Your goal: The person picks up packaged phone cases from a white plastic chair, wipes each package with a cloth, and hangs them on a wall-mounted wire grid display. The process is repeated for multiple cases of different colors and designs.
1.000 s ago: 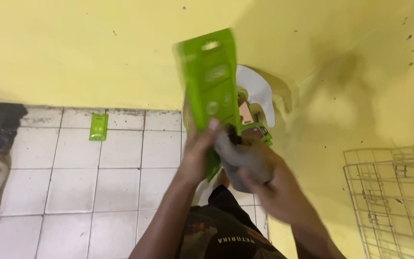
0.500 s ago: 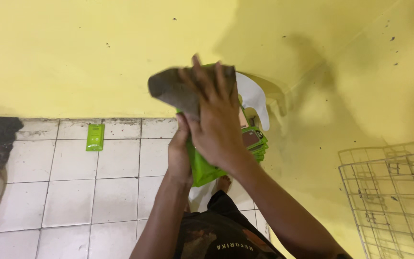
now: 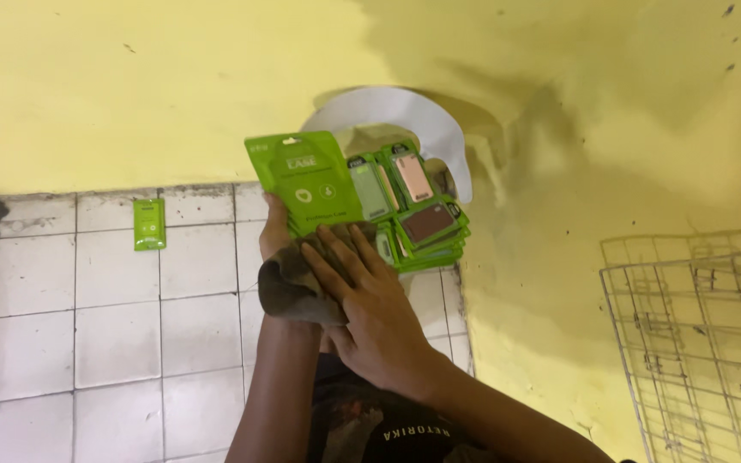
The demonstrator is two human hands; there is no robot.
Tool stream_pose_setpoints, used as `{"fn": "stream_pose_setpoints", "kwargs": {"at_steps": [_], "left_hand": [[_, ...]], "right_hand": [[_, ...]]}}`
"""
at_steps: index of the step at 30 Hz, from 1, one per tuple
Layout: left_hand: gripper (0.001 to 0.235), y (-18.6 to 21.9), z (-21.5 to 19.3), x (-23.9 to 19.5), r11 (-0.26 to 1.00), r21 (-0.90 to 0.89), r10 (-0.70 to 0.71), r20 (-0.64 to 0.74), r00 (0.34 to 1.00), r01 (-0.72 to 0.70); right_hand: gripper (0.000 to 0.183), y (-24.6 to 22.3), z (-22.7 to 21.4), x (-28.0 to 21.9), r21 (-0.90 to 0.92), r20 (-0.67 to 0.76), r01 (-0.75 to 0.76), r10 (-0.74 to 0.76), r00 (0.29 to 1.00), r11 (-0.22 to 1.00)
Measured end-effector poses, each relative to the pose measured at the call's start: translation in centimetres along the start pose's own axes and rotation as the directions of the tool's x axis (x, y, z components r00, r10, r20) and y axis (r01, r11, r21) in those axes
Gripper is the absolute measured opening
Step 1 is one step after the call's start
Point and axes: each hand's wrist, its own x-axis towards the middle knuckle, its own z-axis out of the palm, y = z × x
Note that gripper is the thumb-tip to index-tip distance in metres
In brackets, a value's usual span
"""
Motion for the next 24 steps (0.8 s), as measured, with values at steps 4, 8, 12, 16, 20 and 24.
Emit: {"fn": "stream_pose_setpoints", "kwargs": {"at_steps": [4,8,12,16,20,24], "left_hand": [[0.06,-1.0,-1.1,0.7,0.997,-0.052,-0.042,0.333,0.942,0.062],[0.05,-4.4,-6.0,5.5,0.952,0.304,0.056,-0.015,0.998,-0.049],[0.041,-6.9,-10.2,8.9,0.907,0.383,0.248,-0.143,0.958,-0.178],[0.041,-7.6,-12.9,10.3,0.538,0.835,0.504,-0.208,0.838,-0.117],[0.04,-9.8,-14.1,11.4,0.631,0.771,0.352,-0.381,0.855,0.083],[0.039,-11.6,-13.8,12.8,0.6,0.768,0.347,-0.502,0.792,0.223]], "right_hand": [[0.06,6.9,0.7,-1.0,0.367,-0.107,-0.037,0.082,0.991,0.93],[0.044,15.9,2.7,-2.5,0.822,0.229,-0.465,0.557,0.798,0.329],[0.037,26.7,6.3,-3.3,0.841,0.288,-0.508,0.641,0.711,0.185],[0.04,38.4,11.2,-0.6,0.592,0.257,-0.72,0.762,0.594,0.361],[0.052,44.5,17.6,2.1,0.335,0.118,-0.7,0.71,0.695,0.63],[0.067,46.8,21.7,4.4,-0.007,0.176,-0.576,0.568,0.804,0.817]]}}
